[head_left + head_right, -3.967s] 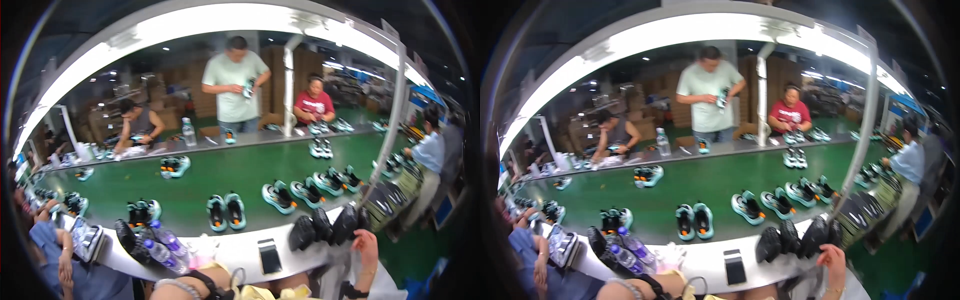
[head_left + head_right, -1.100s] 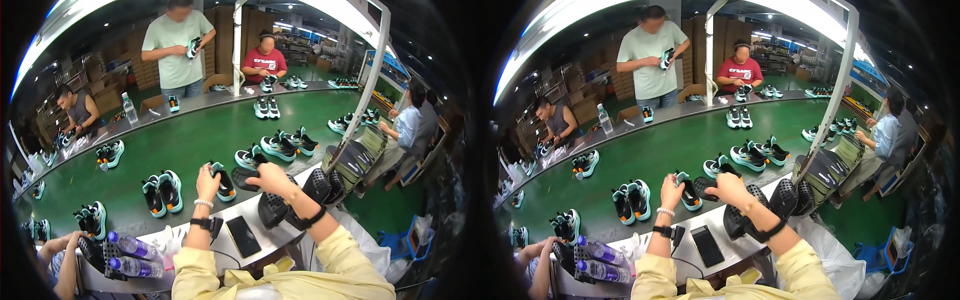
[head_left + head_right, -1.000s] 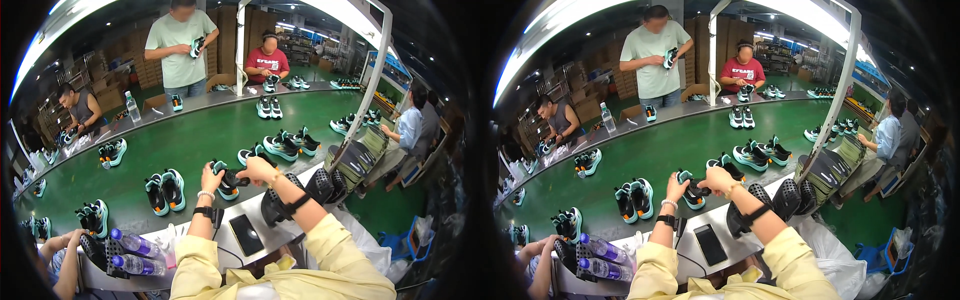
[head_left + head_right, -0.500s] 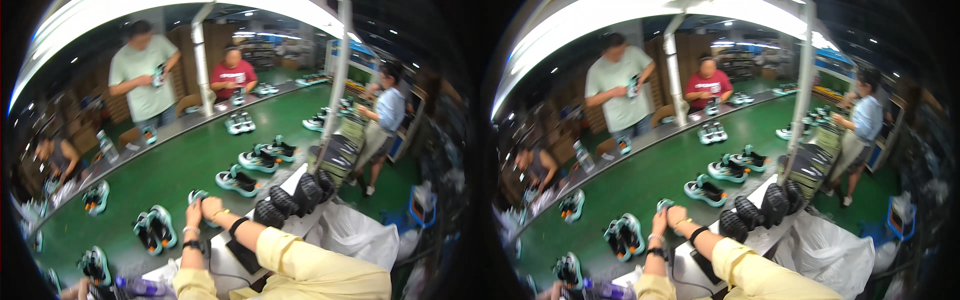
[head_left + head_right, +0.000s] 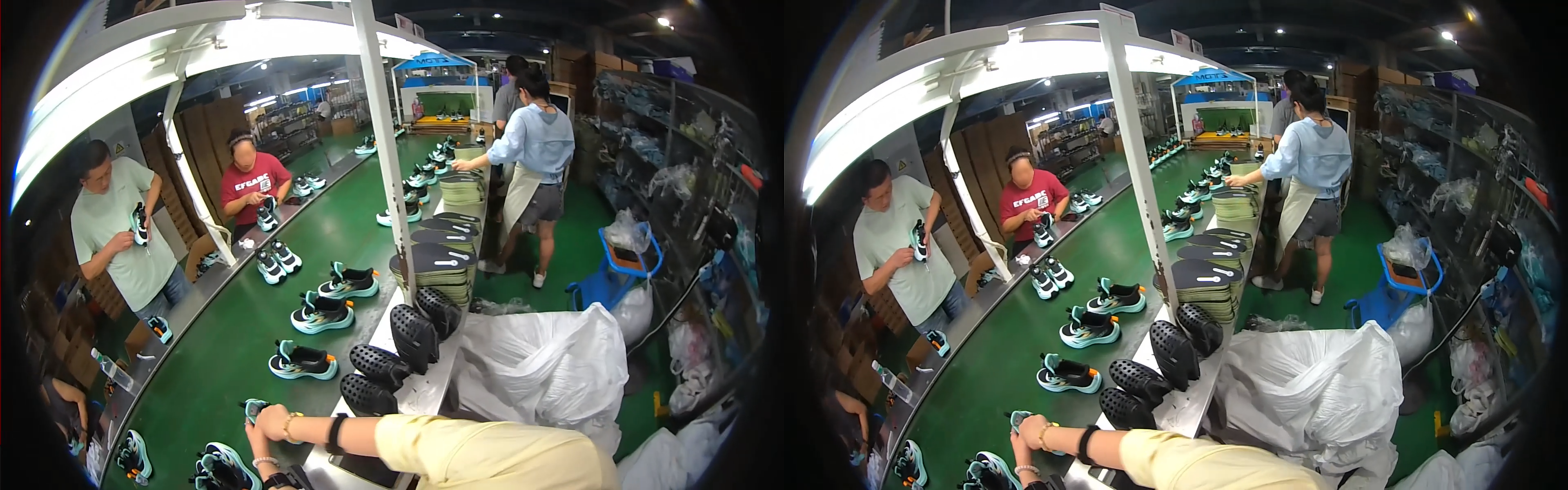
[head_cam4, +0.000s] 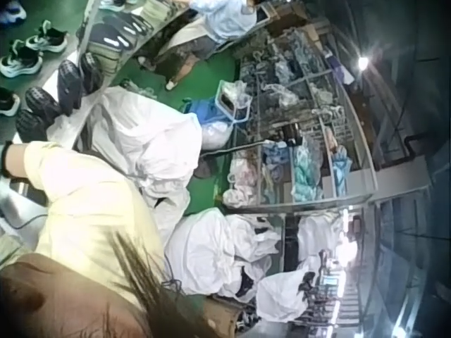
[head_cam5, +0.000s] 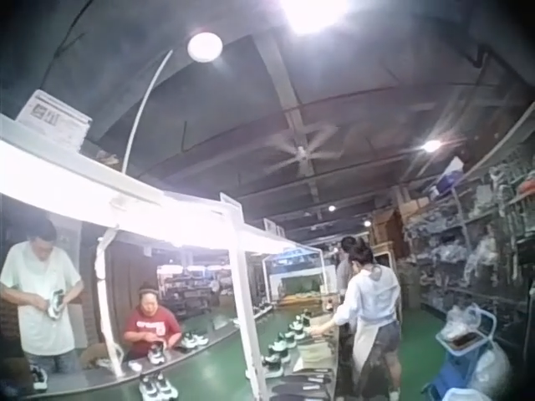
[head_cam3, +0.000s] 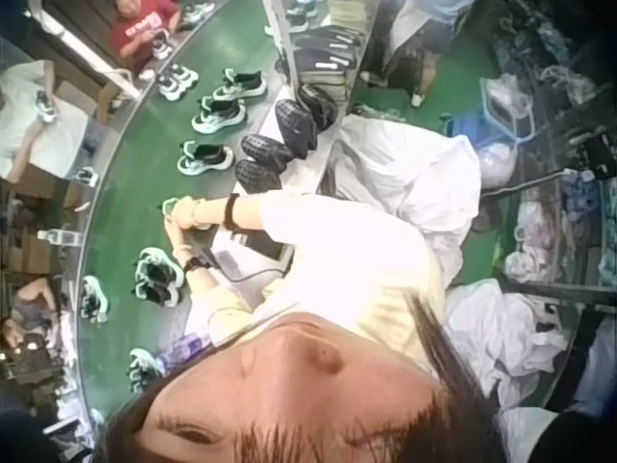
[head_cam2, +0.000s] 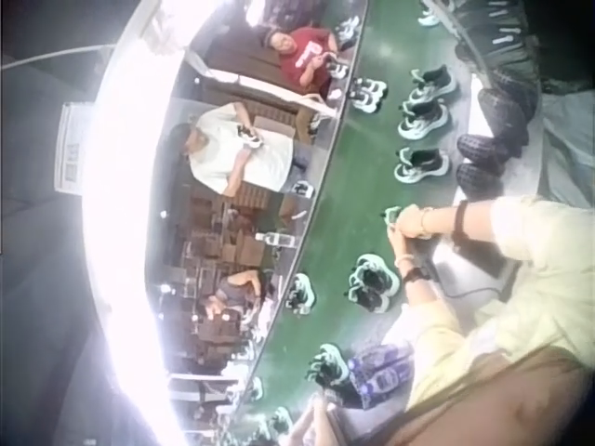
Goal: Checking shoes on an assembly line and checking water bottles.
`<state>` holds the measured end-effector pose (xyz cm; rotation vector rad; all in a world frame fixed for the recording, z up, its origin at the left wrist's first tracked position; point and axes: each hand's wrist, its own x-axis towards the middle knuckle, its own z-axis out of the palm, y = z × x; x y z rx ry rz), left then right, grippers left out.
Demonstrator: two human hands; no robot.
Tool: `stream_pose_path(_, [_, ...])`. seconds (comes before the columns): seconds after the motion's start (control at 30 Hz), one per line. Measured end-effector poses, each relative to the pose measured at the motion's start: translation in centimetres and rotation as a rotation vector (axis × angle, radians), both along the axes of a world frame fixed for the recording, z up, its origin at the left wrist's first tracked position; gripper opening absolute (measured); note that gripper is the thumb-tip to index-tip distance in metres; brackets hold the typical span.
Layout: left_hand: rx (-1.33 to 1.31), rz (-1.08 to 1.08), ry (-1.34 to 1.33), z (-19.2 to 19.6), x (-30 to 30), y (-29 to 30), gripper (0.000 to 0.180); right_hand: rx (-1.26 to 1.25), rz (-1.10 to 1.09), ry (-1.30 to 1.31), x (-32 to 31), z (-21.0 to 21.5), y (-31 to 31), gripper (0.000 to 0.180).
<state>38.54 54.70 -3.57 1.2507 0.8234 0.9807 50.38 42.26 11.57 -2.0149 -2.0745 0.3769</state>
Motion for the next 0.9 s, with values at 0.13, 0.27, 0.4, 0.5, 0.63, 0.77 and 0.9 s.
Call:
stream_pose_path(0.13, [0.220, 0.064, 0.405, 2.9, -0.2, -1.7, 0.087, 0.199, 0.294, 0.294, 4.7, 9.5, -12.4, 0.031])
stream_pose_path(0.27, [0.386, 0.299, 0.761, 5.4, 3.3, -5.5, 0.069, 0.310, -0.093, 0.236, 15.1, 14.0, -21.8, 0.035])
stream_pose_path(0.4, [0.458, 0.450, 1.070, 7.2, 4.3, -7.4, 0.060, 0.775, -0.681, 0.154, 24.5, 10.5, -25.8, 0.030])
stream_pose_path(0.5, [0.539, 0.523, 1.033, 5.9, 3.3, -6.3, 0.059, 0.898, -0.790, 0.022, 29.6, 5.5, -27.4, 0.036])
stream_pose_path(0.63, [0.465, 0.478, 0.940, 10.1, 4.0, -8.5, 0.076, 0.793, -0.822, 0.112, 31.7, 1.4, -29.0, 0.045])
stream_pose_path(0.77, [1.056, 0.667, 0.840, 16.3, 9.8, -13.6, 0.066, 0.755, -0.839, 0.028, 33.9, -0.8, -30.0, 0.054])
stream_pose_path(0.9, [0.726, 0.052, 0.727, 15.3, 14.8, -14.1, 0.049, 0.733, -0.817, 0.046, 34.5, -0.8, -30.1, 0.061])
